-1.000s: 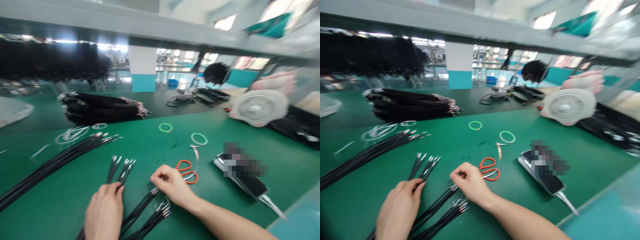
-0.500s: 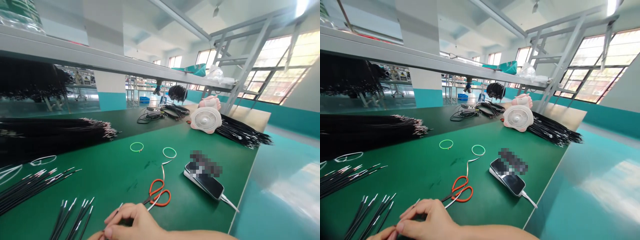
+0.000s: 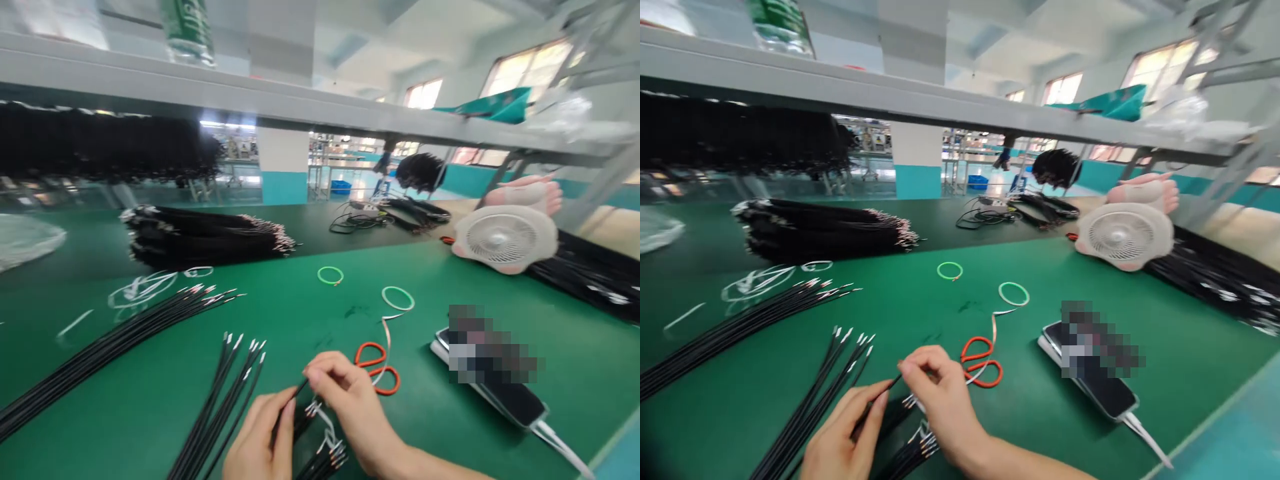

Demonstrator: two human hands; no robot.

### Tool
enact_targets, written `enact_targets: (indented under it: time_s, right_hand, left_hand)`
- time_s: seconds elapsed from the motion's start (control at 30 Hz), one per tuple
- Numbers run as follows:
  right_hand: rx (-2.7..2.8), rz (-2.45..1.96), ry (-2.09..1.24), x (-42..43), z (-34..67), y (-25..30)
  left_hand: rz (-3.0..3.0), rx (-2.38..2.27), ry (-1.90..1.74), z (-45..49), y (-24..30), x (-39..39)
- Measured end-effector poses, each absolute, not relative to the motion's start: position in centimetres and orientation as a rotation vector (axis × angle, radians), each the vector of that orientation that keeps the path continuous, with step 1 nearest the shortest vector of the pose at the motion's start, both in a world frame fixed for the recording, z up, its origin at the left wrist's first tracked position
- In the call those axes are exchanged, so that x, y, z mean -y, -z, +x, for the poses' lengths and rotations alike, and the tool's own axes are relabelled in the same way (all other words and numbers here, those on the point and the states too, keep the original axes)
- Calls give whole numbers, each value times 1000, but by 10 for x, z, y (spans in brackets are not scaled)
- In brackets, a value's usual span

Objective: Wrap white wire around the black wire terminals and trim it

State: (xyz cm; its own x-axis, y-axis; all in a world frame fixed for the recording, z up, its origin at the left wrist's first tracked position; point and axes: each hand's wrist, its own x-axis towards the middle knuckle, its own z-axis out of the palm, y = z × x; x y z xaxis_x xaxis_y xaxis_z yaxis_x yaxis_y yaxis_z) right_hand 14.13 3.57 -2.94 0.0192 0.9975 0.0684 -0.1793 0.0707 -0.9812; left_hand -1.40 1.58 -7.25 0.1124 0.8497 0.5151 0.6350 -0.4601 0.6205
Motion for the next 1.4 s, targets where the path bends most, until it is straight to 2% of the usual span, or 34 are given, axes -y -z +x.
enact_targets:
  time_s: [0.3, 0.63, 1.4]
  right_hand:
    - [1075, -1067, -1361, -21, 145, 28]
    - [1080, -1022, -1378, -16, 143, 16]
    - [1031, -1013, -1383, -15, 140, 11]
  left_hand:
    - [1879, -1572, -1269, 8, 41, -1]
    - [2007, -1506, -1410, 17, 26, 4]
    - [1971, -1663, -1431, 20, 13, 6]
